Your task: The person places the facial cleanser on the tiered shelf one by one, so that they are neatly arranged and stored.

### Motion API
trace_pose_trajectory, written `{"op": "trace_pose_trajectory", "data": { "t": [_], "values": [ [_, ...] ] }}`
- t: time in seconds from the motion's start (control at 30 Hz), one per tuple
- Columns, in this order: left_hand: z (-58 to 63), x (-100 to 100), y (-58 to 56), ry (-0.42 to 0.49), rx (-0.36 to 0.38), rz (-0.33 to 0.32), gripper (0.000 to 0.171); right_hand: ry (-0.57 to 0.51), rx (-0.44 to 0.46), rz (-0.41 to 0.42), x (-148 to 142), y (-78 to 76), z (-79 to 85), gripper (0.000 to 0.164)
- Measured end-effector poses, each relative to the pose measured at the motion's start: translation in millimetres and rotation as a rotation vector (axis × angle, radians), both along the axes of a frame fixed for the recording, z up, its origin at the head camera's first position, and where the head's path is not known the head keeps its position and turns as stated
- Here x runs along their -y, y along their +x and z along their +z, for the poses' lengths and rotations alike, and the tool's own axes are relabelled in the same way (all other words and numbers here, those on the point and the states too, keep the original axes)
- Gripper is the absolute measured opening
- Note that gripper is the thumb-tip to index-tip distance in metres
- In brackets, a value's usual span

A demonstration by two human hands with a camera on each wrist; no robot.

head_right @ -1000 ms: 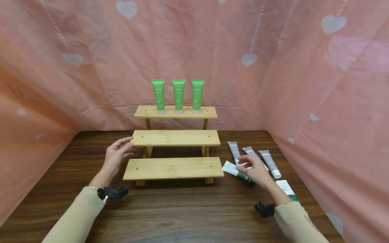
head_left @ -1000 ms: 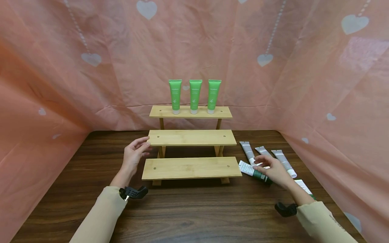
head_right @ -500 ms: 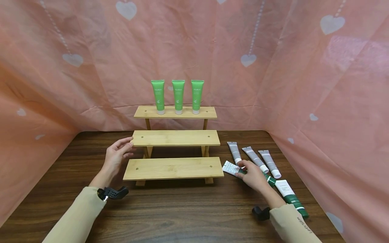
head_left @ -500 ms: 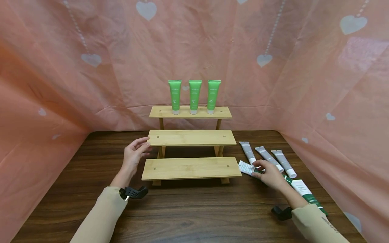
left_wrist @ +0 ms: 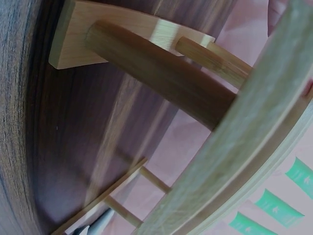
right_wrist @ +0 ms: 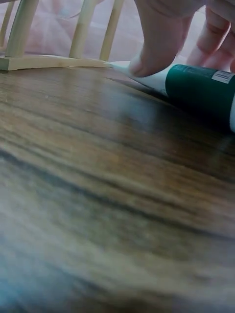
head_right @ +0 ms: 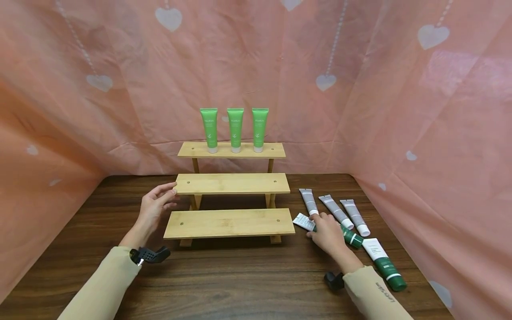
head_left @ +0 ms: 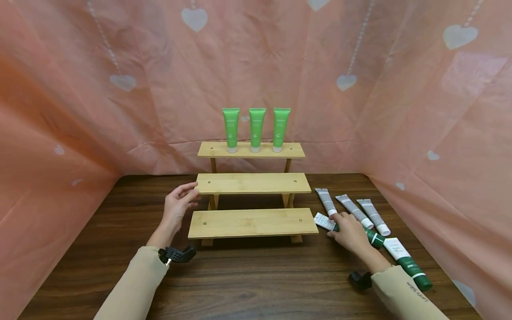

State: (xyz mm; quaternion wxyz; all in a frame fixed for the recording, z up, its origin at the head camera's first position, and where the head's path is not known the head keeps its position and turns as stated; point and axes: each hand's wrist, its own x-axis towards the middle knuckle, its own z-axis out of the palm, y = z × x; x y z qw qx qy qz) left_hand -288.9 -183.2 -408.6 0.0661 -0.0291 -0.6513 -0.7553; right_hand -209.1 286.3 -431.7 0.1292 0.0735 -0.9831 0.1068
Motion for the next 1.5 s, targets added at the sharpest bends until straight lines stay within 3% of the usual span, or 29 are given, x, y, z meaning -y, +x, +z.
{"op": "trace_pose_trajectory", "data": {
  "t": [0.17,0.4,0.8,1.0,1.5],
  "values": [
    [7.0,-3,5.3,-0.029,0.005,-0.007,0.041,0.04,0.004,-0.024,0,1.7,-1.4,0.046],
    [19.5,-7,14.7,-0.046,0.002,-0.004,0.04,0.009,0.024,-0.044,-8,5.5,-4.9,0.041],
    [18.5,-3,13.4,-0.047,0.003,-0.003,0.04,-0.036,-0.001,-0.023,-13,4.2,-2.7,0.022],
    [18.7,-4,14.4,-0.038,0.002,-0.006,0.04,-0.103,-0.012,-0.006,-14,6.2,1.8,0.02],
    [19.9,-5,16.4,-0.059,-0.002,-0.007,0.04,-0.338,-0.17,0.062,-20,6.8,8.3,0.022]
  ]
}}
